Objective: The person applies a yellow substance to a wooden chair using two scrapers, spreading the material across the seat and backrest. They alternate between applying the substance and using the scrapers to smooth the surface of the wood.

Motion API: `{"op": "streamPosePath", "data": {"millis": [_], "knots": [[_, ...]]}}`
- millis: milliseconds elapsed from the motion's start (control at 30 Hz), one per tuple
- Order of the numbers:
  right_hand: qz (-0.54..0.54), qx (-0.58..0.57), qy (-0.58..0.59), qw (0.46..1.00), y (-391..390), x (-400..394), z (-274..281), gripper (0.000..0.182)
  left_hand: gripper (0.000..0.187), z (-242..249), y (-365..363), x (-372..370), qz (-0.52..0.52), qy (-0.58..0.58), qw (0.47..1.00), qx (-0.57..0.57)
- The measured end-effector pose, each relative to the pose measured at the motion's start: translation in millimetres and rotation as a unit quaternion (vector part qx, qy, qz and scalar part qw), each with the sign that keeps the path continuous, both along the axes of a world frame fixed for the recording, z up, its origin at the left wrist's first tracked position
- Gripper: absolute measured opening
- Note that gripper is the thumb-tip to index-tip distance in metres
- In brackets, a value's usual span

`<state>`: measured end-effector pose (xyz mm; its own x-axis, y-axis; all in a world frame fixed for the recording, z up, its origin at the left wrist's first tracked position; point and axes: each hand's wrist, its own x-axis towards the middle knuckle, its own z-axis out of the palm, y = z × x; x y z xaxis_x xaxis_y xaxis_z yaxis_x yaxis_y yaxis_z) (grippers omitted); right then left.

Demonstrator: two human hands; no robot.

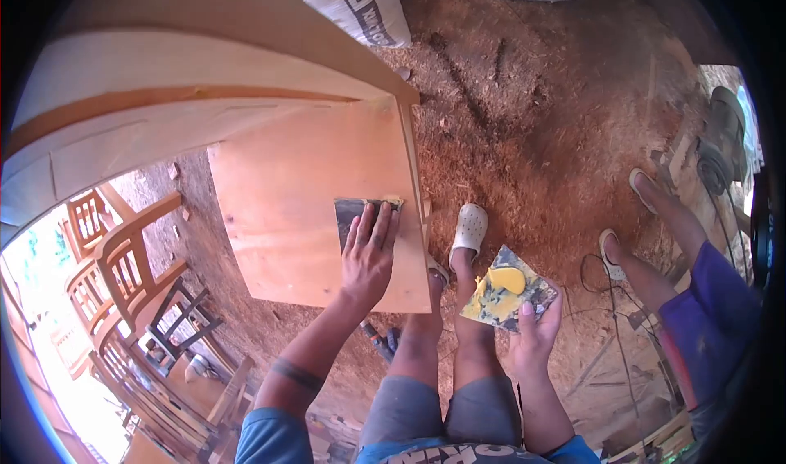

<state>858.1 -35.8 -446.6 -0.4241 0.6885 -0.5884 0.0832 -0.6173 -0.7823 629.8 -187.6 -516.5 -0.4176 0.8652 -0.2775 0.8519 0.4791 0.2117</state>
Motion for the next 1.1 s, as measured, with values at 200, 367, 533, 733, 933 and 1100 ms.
{"op": "streamPosePath", "data": {"millis": [200,367,533,733,933,1100], "knots": [[0.029,0.016,-0.001,0.999,-7.2,-2.0,5.5,0.043,0.058,48.9,9.7,-22.9,0.029,-0.115,0.993,-0.002],[0.039,0.001,-0.003,0.999,-16.7,-3.7,6.9,0.044,0.054,39.8,47.2,-46.8,0.058,-0.096,0.994,0.018],[0.016,-0.024,0.017,0.999,-22.5,1.3,5.2,0.045,0.049,41.2,21.5,-15.9,-0.013,-0.128,0.991,-0.042],[0.022,-0.016,0.008,1.000,-23.5,4.1,7.8,0.044,0.058,44.4,22.8,-62.3,0.076,-0.067,0.994,0.048],[0.007,-0.038,0.005,0.999,-29.5,8.4,1.0,0.043,0.063,21.3,7.3,-28.0,0.067,-0.049,0.996,0.034],[0.049,0.008,-0.014,0.999,-26.3,5.3,7.9,0.042,0.066,41.3,28.4,-76.9,0.156,-0.115,0.978,0.072]]}}
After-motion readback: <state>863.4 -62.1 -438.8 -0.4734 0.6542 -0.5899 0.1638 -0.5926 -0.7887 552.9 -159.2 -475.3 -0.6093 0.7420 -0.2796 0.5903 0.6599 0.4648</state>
